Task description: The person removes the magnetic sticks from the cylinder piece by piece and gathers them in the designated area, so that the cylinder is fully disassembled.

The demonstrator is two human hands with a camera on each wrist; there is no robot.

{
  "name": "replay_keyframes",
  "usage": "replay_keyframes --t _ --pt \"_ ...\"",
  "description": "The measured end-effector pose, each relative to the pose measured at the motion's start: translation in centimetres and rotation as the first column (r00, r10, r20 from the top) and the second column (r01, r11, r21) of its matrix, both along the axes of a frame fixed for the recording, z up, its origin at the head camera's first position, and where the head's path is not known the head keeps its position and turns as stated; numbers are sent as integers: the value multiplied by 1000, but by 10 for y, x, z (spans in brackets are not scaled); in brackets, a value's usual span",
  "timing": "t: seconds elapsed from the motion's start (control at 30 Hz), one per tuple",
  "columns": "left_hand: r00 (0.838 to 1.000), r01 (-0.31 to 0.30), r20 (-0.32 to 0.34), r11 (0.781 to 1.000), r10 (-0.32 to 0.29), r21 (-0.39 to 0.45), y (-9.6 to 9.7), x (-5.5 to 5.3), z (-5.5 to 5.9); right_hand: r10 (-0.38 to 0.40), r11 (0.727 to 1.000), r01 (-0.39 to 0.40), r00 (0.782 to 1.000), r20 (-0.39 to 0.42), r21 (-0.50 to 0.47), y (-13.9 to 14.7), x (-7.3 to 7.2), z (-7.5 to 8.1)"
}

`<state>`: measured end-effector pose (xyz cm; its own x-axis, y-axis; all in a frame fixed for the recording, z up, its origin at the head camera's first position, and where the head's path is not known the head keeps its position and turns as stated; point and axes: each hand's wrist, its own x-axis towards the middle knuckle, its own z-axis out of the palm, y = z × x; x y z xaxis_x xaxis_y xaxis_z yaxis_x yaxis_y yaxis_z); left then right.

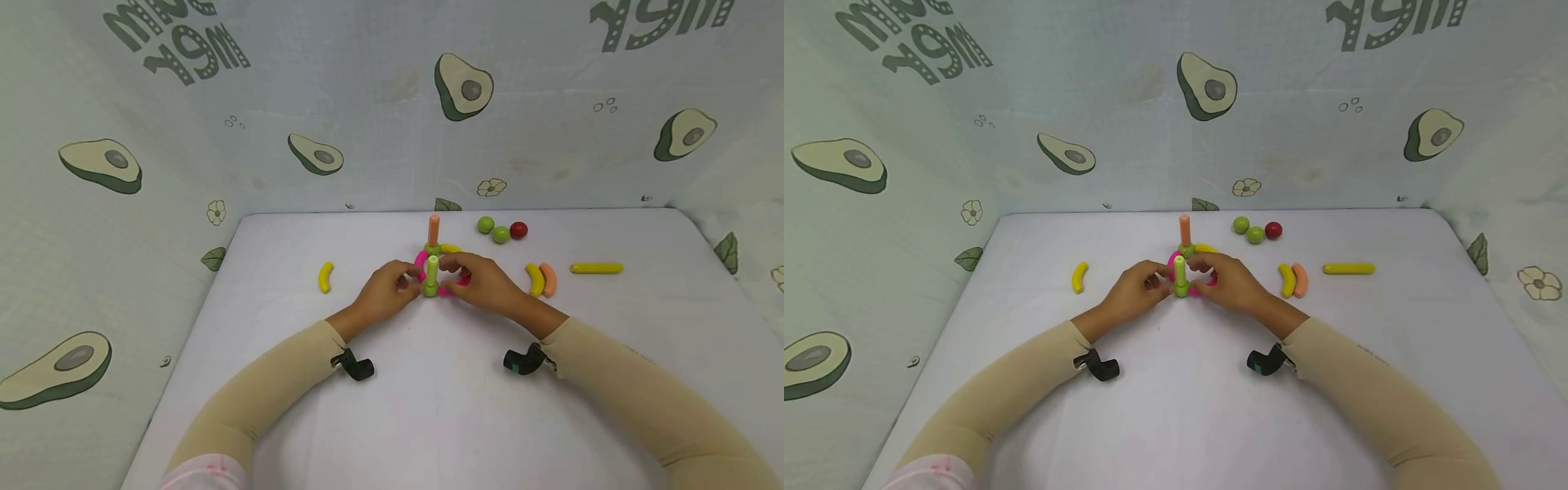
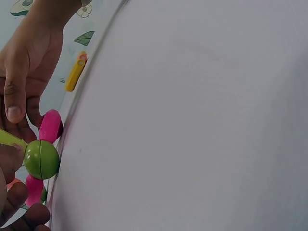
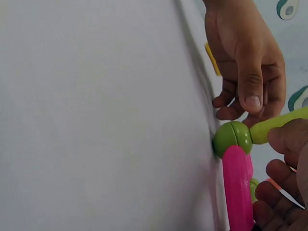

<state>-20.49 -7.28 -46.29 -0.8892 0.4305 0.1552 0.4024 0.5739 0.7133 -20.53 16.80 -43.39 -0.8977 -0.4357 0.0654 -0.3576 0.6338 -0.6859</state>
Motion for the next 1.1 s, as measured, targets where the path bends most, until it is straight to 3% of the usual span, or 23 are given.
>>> replay_keyframes --t 0.27,0.53,1.1 --pt "1000 -6 -12 999 5 -39 8 3 -1 12 999 -12 1000 -14 -36 -13 3 -8" --pt "997 -28 -75 995 21 -96 12 2 -4 29 999 -33 996 -82 -39 -21 1 -16" --pt "996 -45 -84 992 35 -117 14 2 -1 -37 999 34 995 -88 -42 -24 5 -15"
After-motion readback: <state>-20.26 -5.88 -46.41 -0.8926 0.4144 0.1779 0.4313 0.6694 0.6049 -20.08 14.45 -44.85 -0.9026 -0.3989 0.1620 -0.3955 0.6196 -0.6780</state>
